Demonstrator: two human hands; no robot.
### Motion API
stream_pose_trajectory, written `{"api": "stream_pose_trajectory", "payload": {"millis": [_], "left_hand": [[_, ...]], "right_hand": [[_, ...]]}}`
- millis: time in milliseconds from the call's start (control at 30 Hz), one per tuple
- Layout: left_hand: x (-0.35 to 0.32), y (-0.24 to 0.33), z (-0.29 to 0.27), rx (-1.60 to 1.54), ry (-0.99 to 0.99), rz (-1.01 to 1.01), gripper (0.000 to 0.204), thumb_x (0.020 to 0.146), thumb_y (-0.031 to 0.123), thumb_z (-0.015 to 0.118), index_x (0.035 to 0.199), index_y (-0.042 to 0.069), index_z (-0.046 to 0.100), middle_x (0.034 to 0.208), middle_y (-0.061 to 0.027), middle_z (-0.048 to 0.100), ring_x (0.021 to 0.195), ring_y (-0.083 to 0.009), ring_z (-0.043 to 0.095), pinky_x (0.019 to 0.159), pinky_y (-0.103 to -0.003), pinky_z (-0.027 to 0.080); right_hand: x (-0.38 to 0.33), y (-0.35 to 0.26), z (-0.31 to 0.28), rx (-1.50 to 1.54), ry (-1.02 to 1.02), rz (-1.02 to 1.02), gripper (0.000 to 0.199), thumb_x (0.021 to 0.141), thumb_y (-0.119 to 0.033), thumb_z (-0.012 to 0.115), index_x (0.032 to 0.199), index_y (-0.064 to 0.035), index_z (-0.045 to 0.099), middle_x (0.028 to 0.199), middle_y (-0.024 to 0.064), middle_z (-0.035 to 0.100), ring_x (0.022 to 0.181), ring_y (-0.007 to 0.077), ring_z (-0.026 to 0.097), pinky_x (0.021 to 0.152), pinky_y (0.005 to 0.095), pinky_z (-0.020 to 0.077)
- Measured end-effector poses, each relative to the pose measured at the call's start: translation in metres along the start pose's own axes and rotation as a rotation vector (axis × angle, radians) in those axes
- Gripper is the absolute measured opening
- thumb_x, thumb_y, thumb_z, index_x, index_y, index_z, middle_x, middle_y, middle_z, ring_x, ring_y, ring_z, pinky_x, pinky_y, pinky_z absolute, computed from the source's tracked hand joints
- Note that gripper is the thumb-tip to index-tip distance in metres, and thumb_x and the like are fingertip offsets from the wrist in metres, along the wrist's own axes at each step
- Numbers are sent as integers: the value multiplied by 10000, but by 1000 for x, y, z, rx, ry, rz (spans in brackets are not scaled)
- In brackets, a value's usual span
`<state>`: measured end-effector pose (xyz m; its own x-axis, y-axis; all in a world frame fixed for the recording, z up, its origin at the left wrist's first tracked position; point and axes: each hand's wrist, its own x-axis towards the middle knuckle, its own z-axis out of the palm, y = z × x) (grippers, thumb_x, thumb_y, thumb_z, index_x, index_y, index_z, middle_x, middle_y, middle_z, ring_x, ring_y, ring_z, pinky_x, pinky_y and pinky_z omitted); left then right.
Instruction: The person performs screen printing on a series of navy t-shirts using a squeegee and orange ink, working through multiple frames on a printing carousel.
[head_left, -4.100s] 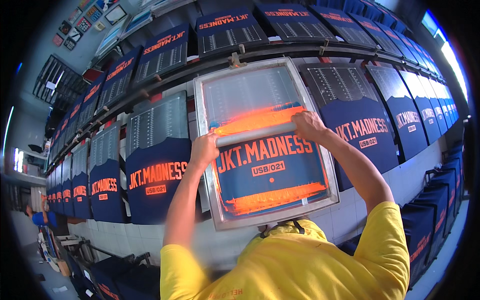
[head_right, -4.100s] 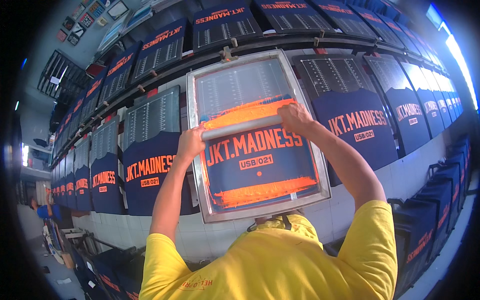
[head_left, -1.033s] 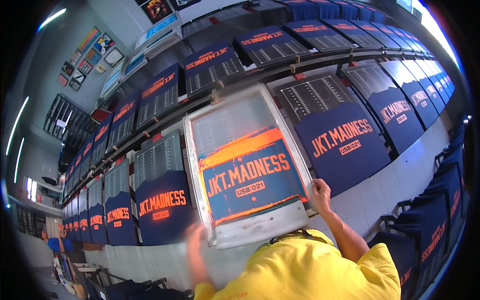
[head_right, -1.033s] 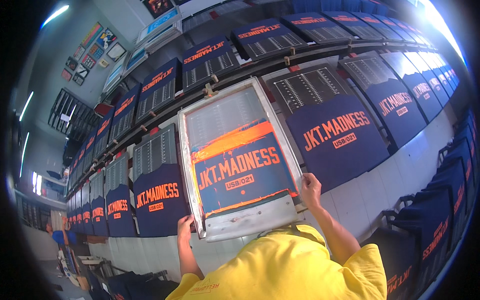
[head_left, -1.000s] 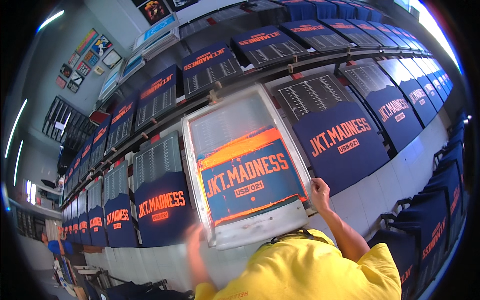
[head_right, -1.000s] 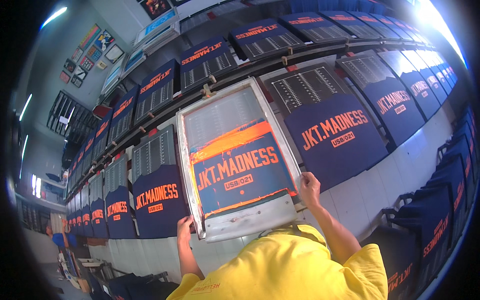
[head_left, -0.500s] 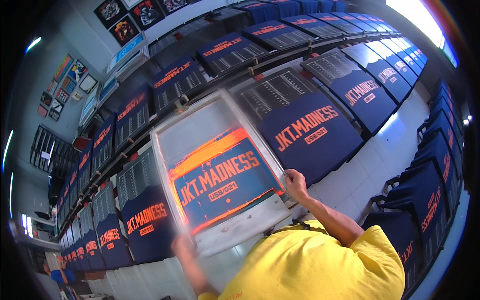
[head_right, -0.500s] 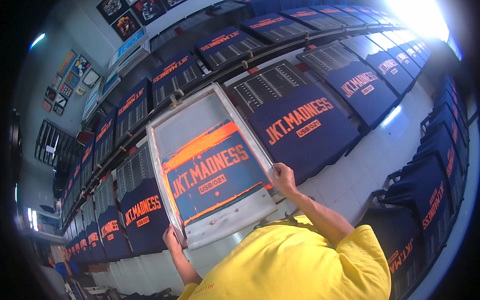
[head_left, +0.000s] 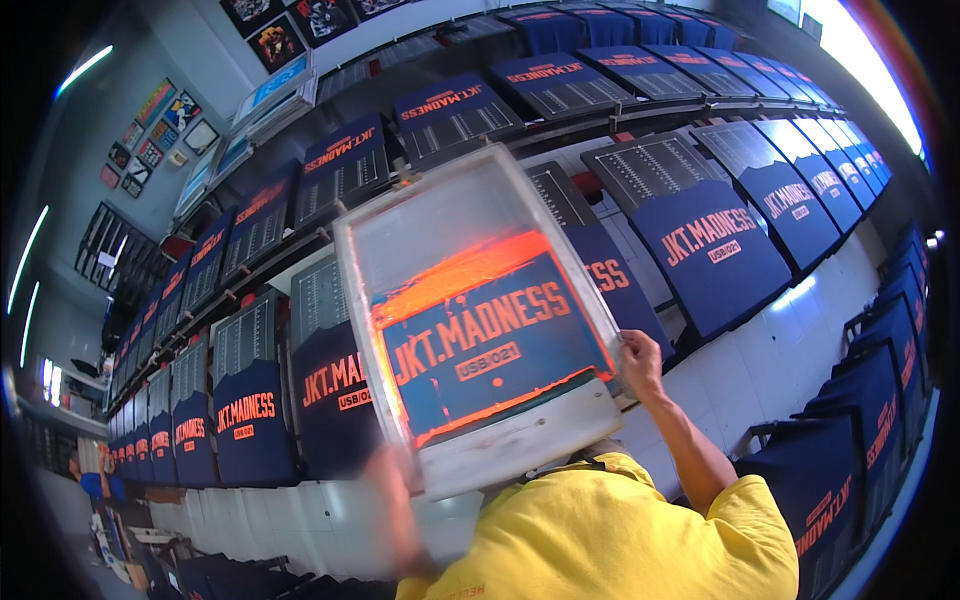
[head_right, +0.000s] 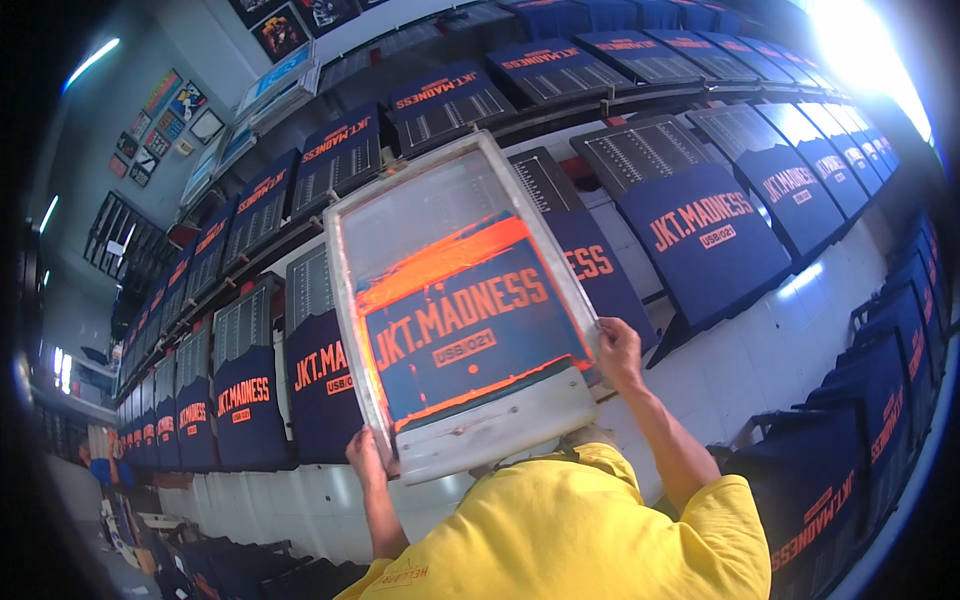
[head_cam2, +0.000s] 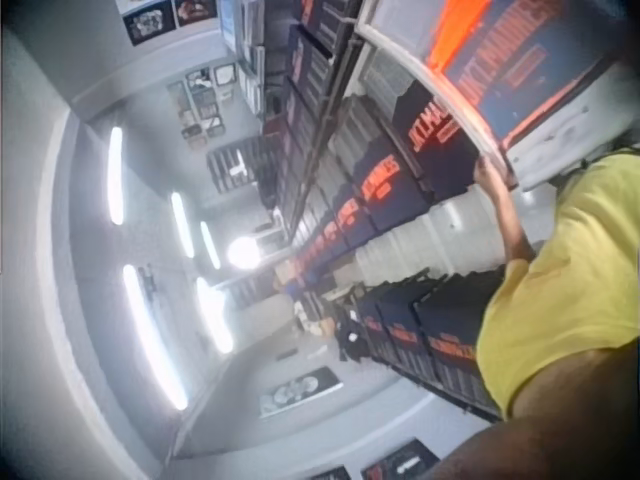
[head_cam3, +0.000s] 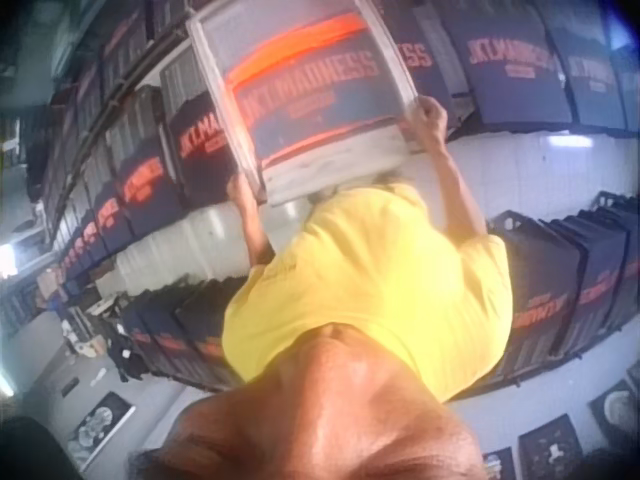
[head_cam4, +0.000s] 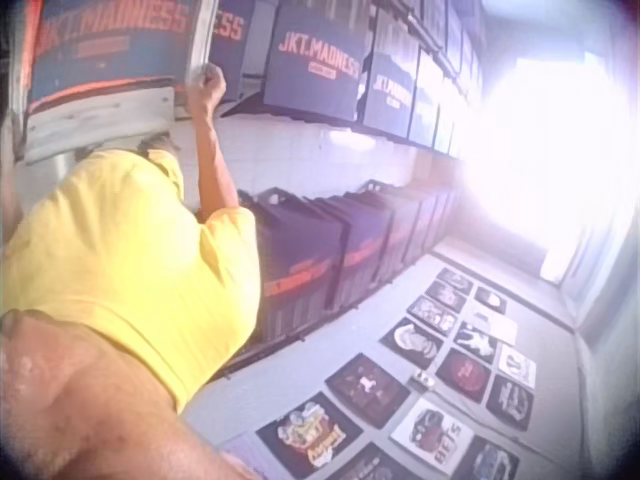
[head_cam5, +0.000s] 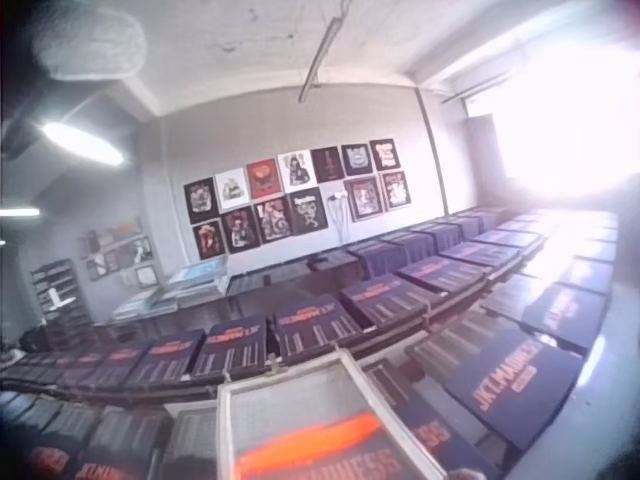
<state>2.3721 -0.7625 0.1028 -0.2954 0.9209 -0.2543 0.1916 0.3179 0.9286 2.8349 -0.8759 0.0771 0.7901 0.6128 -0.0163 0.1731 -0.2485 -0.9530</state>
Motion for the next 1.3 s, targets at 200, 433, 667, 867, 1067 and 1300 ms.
{"api": "stream_pose_trajectory", "payload": {"millis": [200, 433, 667, 867, 1067, 1300], "left_hand": [[-49, -22, 92, 6, -43, 77, 312, 932, 246, 653, 942, -65, 684, 809, -8, 631, 738, -90, 531, 690, -254, 425], [-68, -28, 145, 91, -53, 105, 321, 942, 261, 635, 920, -58, 673, 783, -63, 667, 737, -144, 591, 709, -291, 459], [-57, -22, 160, 193, -20, 177, 359, 939, 274, 624, 877, -75, 679, 732, -85, 675, 684, -144, 593, 665, -303, 458], [-36, -30, 162, 148, -20, 188, 340, 926, 257, 646, 881, -79, 683, 727, -46, 651, 673, -113, 546, 631, -298, 431], [-31, -24, 162, 156, -20, 155, 329, 920, 249, 657, 894, -77, 693, 714, -15, 631, 664, -93, 521, 616, -287, 421], [-25, -27, 157, 138, -38, 101, 315, 929, 241, 657, 887, -71, 675, 744, -45, 670, 675, -105, 570, 642, -284, 445]], "right_hand": [[52, 50, -97, -1, 53, -23, 221, 876, 22, 556, 1056, 18, 685, 794, 42, 675, 680, 81, 588, 619, 239, 460], [85, 72, -138, -82, 47, 22, 215, 873, -13, 569, 1046, 3, 696, 770, 48, 679, 681, 98, 607, 634, 268, 482], [107, 80, -126, -90, 45, -19, 214, 875, -24, 594, 1059, 11, 698, 755, 52, 675, 672, 99, 597, 628, 267, 475], [114, 83, -118, -130, 11, 30, 225, 868, -23, 591, 1062, 25, 695, 820, 97, 708, 731, 132, 644, 689, 284, 505], [113, 80, -113, -124, 32, 20, 229, 865, -23, 589, 1062, 20, 697, 812, 96, 702, 726, 137, 639, 698, 287, 503], [107, 70, -107, -136, 37, 46, 220, 870, -22, 590, 1056, 24, 698, 797, 85, 691, 709, 123, 624, 684, 276, 488]]}}
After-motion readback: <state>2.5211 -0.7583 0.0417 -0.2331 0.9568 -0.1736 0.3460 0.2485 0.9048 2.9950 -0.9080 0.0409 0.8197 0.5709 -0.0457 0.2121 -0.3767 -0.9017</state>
